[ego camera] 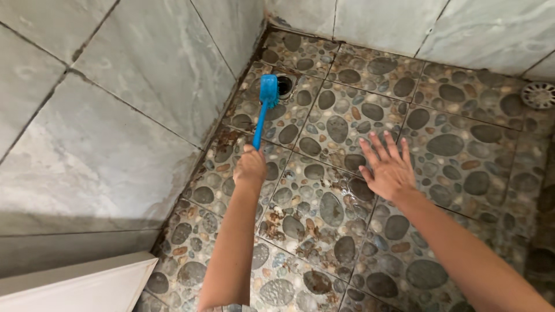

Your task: The person scrubs the tiled bathroom floor using a blue scrub brush, focusing on the corners and edges near the walls and a built-in bathtub. The person uses their left hand to hold the brush and their right hand to steady themselves against the wall or tub.

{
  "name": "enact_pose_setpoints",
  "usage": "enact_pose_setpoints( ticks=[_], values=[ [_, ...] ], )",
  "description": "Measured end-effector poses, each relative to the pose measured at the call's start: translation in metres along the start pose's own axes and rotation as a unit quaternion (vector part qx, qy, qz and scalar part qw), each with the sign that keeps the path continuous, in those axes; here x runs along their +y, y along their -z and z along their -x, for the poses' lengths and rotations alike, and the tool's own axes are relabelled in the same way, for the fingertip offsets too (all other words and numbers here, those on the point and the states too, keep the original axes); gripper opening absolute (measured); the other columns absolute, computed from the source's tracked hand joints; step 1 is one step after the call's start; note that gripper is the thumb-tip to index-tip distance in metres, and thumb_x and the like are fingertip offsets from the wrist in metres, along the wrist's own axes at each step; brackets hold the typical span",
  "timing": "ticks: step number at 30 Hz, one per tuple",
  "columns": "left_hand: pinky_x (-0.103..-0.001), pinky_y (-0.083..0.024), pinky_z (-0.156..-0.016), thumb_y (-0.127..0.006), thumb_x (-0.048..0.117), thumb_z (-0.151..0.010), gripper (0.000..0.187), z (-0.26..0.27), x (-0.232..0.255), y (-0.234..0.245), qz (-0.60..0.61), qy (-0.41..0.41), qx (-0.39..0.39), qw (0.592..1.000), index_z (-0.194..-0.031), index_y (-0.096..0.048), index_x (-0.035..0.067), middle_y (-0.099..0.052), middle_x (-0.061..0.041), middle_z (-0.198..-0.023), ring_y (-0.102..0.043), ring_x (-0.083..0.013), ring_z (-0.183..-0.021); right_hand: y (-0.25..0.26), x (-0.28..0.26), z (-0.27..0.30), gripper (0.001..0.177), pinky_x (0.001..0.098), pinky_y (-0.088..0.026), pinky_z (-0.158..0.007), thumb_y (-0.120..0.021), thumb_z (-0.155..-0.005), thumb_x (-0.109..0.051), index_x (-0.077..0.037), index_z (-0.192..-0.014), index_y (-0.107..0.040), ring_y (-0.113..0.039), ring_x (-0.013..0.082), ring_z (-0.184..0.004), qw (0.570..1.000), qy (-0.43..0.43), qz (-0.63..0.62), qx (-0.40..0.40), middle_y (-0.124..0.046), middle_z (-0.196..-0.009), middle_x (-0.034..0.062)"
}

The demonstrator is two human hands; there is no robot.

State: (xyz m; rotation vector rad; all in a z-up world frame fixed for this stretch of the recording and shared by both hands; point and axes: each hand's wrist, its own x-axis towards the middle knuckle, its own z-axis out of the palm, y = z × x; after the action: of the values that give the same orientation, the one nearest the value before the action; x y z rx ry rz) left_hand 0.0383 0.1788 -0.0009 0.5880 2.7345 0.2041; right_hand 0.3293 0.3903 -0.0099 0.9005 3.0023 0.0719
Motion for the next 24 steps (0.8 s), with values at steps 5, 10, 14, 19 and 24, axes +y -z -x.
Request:
enact_pose_setpoints(
  ticks=[5,10,14,19,24],
  values=[
    [-0.053,-0.057,-0.093,-0.044,0.044,-0.106,0.043,0.036,-0.017,0.005,0.004,-0.009,-0.005,1.000,-0.117,-0.048,0.003,-0.073,-0.024,-0.112,-0.071,-0.0425,-0.107,0.024,-0.005,0.005,0.074,0.0578,-0.008,-0.124,-0.046,-0.095,-0.053,-0.029,-0.161,-0.026,-0.015,0.0313,-0.156,1.000,0.005,0.003,0.017,-0.024,-0.169,0.0015],
    [-0.055,-0.056,-0.093,-0.044,0.041,-0.105,0.040,0.097,-0.073,0.013,0.000,-0.013,-0.051,0.999,-0.117,-0.046,0.003,-0.072,-0.027,-0.111,-0.070,-0.0457,-0.107,0.049,-0.020,0.004,0.073,0.0581,-0.006,-0.123,-0.046,-0.095,-0.053,-0.028,-0.161,-0.027,-0.016,0.0336,-0.154,0.998,0.030,-0.019,0.060,-0.026,-0.167,0.0043],
    [-0.057,-0.055,-0.093,-0.041,0.043,-0.106,0.040,0.169,-0.149,0.019,-0.021,0.004,-0.070,0.997,-0.117,-0.046,0.005,-0.073,-0.027,-0.107,-0.070,-0.0469,-0.104,0.066,-0.037,-0.003,0.073,0.0582,-0.005,-0.123,-0.046,-0.095,-0.053,-0.026,-0.161,-0.028,-0.016,0.0342,-0.155,0.994,0.058,-0.025,0.093,-0.026,-0.168,0.0069],
    [-0.058,-0.058,-0.080,-0.046,0.046,-0.101,0.039,0.281,-0.248,0.015,-0.060,0.047,-0.056,0.996,-0.111,-0.047,0.008,-0.075,-0.025,-0.086,-0.073,-0.0464,-0.085,0.079,-0.062,-0.014,0.072,0.0590,-0.005,-0.124,-0.045,-0.098,-0.051,-0.026,-0.163,-0.029,-0.016,0.0349,-0.156,0.989,0.090,-0.024,0.116,-0.026,-0.169,0.0090],
    [-0.050,-0.060,-0.058,-0.048,0.049,-0.100,0.041,0.374,-0.314,0.009,-0.143,0.085,-0.040,0.985,-0.104,-0.050,0.009,-0.074,-0.018,-0.069,-0.074,-0.0378,-0.067,0.076,-0.082,-0.023,0.074,0.0588,-0.004,-0.124,-0.046,-0.096,-0.052,-0.026,-0.163,-0.028,-0.016,0.0346,-0.156,0.984,0.118,-0.035,0.128,-0.026,-0.168,0.0090]
  ],
)
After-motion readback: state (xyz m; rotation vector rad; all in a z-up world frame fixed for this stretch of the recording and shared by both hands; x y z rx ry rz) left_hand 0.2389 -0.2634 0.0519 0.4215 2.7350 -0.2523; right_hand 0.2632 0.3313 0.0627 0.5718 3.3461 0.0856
